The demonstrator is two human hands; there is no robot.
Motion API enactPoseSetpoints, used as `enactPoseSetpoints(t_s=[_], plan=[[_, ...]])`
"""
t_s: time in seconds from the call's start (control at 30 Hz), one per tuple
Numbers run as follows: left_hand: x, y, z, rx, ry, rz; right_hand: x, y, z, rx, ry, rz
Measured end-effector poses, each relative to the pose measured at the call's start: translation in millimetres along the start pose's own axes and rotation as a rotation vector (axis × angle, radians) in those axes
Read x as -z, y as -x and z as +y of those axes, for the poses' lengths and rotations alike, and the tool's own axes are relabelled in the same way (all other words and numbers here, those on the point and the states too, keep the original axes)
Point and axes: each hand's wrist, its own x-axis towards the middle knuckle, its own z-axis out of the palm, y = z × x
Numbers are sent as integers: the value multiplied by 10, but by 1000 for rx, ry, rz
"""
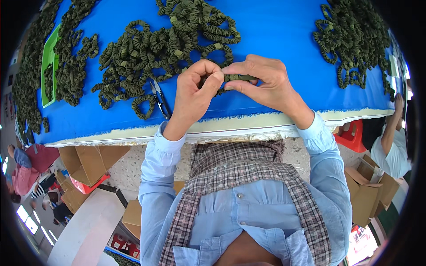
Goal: The person repeatedly picks up green coiled cord segments from a blue table and joins them by hand, forming longer continuous lengths. The person places the joined segments back on the table among other similar pieces. A pair of scissors is visible on the table but not used.
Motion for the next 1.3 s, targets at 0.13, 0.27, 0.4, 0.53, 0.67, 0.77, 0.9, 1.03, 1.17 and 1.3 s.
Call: enactPoseSetpoints(t_s=[0.13, 0.27, 0.4, 0.53, 0.67, 0.77, 0.9, 1.03, 1.17, 1.3], plan=[[-15, -3, 17, 3, 42, 18, 11, 24, 23, -62, -27, 0], [45, 6, 34, 28, 156, 24, 84, -37, -47, -96, -61, -13], [51, -6, 25, 18, 250, 38, 171, -49, -58, -154, -21, -82], [62, -29, 19, 16, 197, 39, 135, -54, -54, -105, -44, -5], [-55, -41, 48, -22, -86, 2, 112, -45, -50, -99, -38, -10], [-69, -71, 50, -37, -163, -13, 119, -46, -36, -89, -29, -7], [-20, -86, -29, -25, -121, 14, 103, -27, 17, -71, -34, -14], [14, -54, -81, -15, -69, 42, 94, -3, 33, -113, -57, -33], [13, -35, -95, -38, -34, 56, 111, -7, 29, -148, -77, -57], [22, -33, -110, -26, 15, 53, 116, -16, 37, -170, -121, -66]])
